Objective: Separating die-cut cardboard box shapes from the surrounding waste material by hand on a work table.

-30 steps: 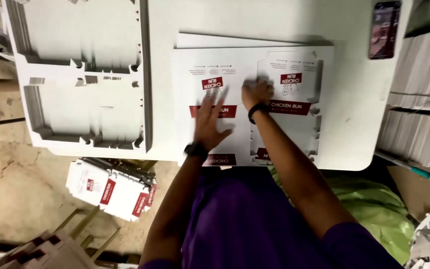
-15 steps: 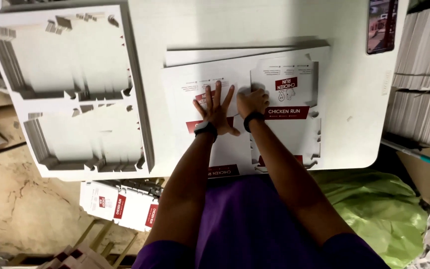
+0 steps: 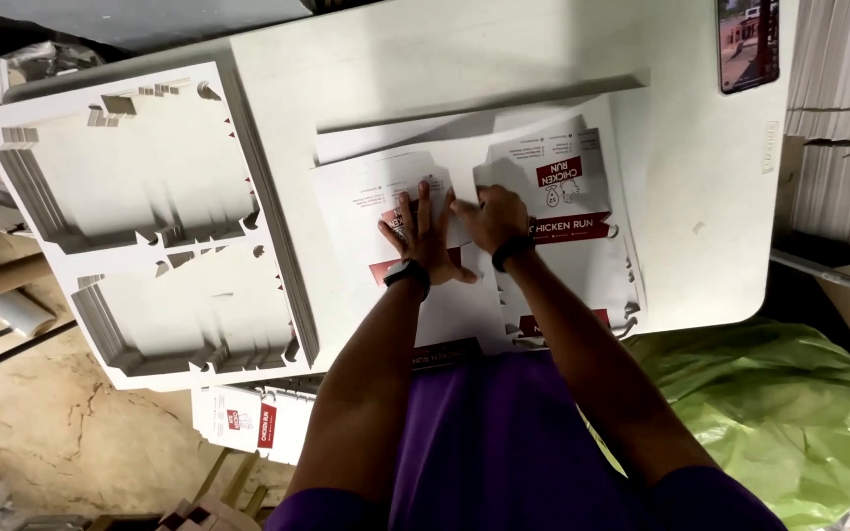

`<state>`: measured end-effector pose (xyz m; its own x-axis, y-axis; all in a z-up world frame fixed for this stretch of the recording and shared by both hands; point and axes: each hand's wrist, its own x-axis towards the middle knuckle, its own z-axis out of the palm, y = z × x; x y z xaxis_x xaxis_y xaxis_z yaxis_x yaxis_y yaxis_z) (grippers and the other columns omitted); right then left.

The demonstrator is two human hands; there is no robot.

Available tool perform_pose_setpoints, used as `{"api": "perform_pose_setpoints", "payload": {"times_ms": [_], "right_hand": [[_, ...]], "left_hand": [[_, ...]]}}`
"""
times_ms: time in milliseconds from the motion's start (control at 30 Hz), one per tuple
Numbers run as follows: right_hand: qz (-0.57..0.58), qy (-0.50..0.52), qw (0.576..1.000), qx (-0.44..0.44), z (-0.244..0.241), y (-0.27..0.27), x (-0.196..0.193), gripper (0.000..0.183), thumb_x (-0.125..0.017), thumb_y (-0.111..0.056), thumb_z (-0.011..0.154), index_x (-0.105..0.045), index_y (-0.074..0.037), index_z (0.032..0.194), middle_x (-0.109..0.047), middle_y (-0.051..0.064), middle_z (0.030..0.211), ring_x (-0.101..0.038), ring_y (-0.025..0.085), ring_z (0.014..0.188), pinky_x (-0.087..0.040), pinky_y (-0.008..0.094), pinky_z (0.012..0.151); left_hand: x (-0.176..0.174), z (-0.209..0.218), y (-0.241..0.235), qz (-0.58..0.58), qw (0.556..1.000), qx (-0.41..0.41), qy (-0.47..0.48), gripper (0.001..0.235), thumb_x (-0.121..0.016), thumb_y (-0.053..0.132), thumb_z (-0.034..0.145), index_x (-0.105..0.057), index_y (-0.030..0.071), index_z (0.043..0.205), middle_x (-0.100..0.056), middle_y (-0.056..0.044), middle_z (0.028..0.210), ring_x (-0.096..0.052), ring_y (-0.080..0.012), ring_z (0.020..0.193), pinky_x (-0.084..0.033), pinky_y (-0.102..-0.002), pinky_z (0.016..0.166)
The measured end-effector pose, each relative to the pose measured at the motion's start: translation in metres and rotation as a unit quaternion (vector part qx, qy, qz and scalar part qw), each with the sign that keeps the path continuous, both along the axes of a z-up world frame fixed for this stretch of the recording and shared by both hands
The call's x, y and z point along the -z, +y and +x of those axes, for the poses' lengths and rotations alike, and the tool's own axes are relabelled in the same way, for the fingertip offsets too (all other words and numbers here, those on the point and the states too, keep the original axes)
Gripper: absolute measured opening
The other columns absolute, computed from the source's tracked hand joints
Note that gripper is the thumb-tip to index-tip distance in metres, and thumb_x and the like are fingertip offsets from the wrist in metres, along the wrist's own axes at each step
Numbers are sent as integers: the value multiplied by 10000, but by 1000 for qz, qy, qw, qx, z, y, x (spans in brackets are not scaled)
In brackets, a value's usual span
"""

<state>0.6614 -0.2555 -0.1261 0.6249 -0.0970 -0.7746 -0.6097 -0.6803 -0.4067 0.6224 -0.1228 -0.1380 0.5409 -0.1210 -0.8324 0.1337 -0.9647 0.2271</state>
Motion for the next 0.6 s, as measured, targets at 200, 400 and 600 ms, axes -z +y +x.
{"api": "perform_pose_setpoints", "payload": {"times_ms": [200, 400, 600], "right_hand": [[32, -57, 995, -80, -15, -5, -7, 397, -612, -394, 984, -682, -4, 1004, -668, 188, 980, -693, 376, 1032, -568, 479, 844], [116, -58, 987, 91, 28, -17, 45, 540, -780, -510, 895, -668, -68, 1186, -715, 150, 1109, -670, 321, 1136, -543, 462, 883], [153, -149, 940, 266, 17, 1, 62, 450, -894, -362, 778, -564, -61, 721, -453, -3, 667, -505, 148, 689, -400, 314, 589]], "left_hand": [[10, -1, 0, 21, 999, 28, 16, 1414, -892, 725, 538, -162, 271, 1661, 284, -75, 1690, 305, -401, 1515, 207, -796, 1086], [1, 1, 2, -10, 1000, -20, 5, 1518, -966, 581, 550, 92, 455, 1631, 278, -36, 1695, 246, -377, 1543, 196, -766, 1116], [-13, 8, 2, -14, 1000, -18, 13, 1491, -960, 558, 606, 118, 446, 1629, 275, -30, 1698, 240, -375, 1548, 188, -762, 1124]]}}
